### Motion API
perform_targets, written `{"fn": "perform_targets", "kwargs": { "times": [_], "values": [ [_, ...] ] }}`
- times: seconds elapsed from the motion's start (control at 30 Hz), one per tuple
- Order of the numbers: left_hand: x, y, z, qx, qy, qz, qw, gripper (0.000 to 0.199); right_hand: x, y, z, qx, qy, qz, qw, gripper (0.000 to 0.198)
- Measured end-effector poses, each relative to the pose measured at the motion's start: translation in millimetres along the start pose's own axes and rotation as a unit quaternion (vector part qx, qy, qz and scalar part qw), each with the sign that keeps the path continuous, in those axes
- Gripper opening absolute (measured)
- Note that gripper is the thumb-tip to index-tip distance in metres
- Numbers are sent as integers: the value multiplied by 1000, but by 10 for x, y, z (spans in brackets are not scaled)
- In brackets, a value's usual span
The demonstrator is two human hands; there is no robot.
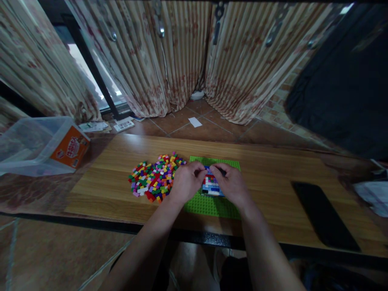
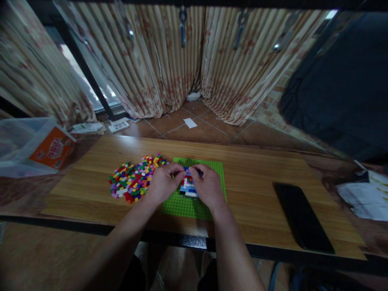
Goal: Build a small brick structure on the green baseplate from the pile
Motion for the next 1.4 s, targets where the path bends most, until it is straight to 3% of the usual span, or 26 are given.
{"fn": "perform_targets", "kwargs": {
  "times": [0.2, 0.67, 1.07, 1.4],
  "values": [
    [-27, -6, -10, -14, -8, 1, 1000, 14, 12, 24, 10, -9, 10, -1, 1000, 36],
    [-2, -53, 39, -106, -36, -81, 990, 25, 28, 36, 30, 12, 28, 32, 999, 32],
    [-33, -59, 32, -77, -29, -48, 995, 20, 46, 58, 56, 17, 40, 44, 998, 31],
    [59, -542, -362, -47, 38, -57, 997, 17, 4, 37, 41, 24, 30, 64, 997, 35]
  ]
}}
Point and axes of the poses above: each hand's wrist, its own x-axis towards the middle knuckle, its own z-axis out of the palm, y = z × x, the point moved 3 cm from there along x, towards the middle knuckle, and after that the axes turned 15 degrees about x, right-handed, at the moved point
